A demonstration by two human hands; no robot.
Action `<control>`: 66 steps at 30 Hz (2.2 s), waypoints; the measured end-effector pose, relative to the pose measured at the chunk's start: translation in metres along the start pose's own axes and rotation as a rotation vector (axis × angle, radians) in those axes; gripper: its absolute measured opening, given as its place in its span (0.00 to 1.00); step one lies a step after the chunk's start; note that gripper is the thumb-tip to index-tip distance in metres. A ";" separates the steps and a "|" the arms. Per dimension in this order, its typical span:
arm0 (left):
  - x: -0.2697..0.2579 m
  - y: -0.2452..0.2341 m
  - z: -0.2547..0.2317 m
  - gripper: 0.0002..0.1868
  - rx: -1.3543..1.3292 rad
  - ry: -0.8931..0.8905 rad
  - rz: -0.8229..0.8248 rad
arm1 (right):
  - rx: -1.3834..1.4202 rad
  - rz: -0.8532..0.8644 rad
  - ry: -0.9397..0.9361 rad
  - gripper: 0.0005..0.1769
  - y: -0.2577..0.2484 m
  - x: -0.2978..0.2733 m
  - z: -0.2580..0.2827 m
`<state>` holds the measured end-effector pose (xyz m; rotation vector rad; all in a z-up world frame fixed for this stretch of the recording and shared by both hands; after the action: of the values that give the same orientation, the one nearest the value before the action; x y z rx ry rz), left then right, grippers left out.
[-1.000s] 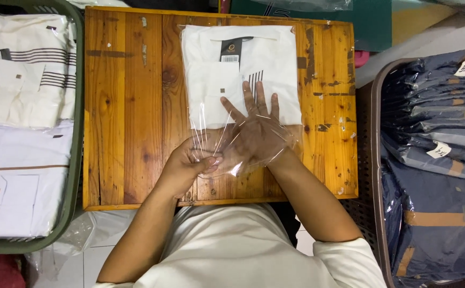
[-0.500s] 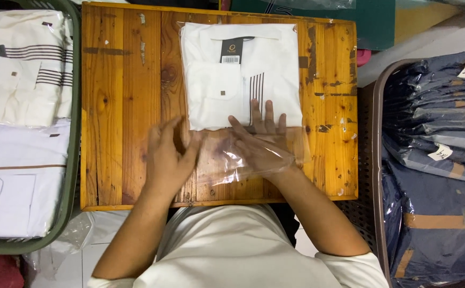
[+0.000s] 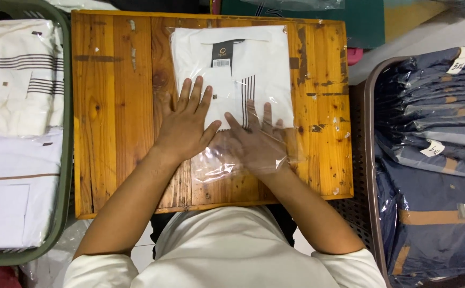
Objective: Folding a white shirt and carefully inserting it into a clear plastic bag for final packaging.
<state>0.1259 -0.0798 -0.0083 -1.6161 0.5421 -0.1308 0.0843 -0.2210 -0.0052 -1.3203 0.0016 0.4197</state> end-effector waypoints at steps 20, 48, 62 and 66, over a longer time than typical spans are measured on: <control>0.078 -0.050 0.081 0.30 -0.210 -0.211 -0.202 | 0.486 -0.132 0.137 0.50 0.037 -0.100 -0.046; 0.043 -0.007 -0.028 0.55 0.108 0.100 0.020 | 0.358 -0.022 -0.086 0.34 -0.027 0.044 -0.068; 0.024 -0.029 0.032 0.24 -0.476 0.223 -0.534 | 0.492 -0.117 -0.202 0.31 -0.014 0.040 -0.108; -0.004 -0.018 0.077 0.19 -0.144 0.028 -0.658 | 0.390 -0.387 -0.144 0.22 -0.047 0.006 -0.155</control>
<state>0.1572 -0.0077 -0.0005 -1.8860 0.0210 -0.6146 0.1402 -0.3732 -0.0029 -0.8762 -0.2760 0.1703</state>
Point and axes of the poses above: each hand's wrist, its own x-axis towards the middle knuckle, its own y-axis out of the palm, z = x × y, the point moved 8 cm from there along x, towards the middle knuckle, and after that the axes turned 13 degrees about x, right-handed, at the moved point
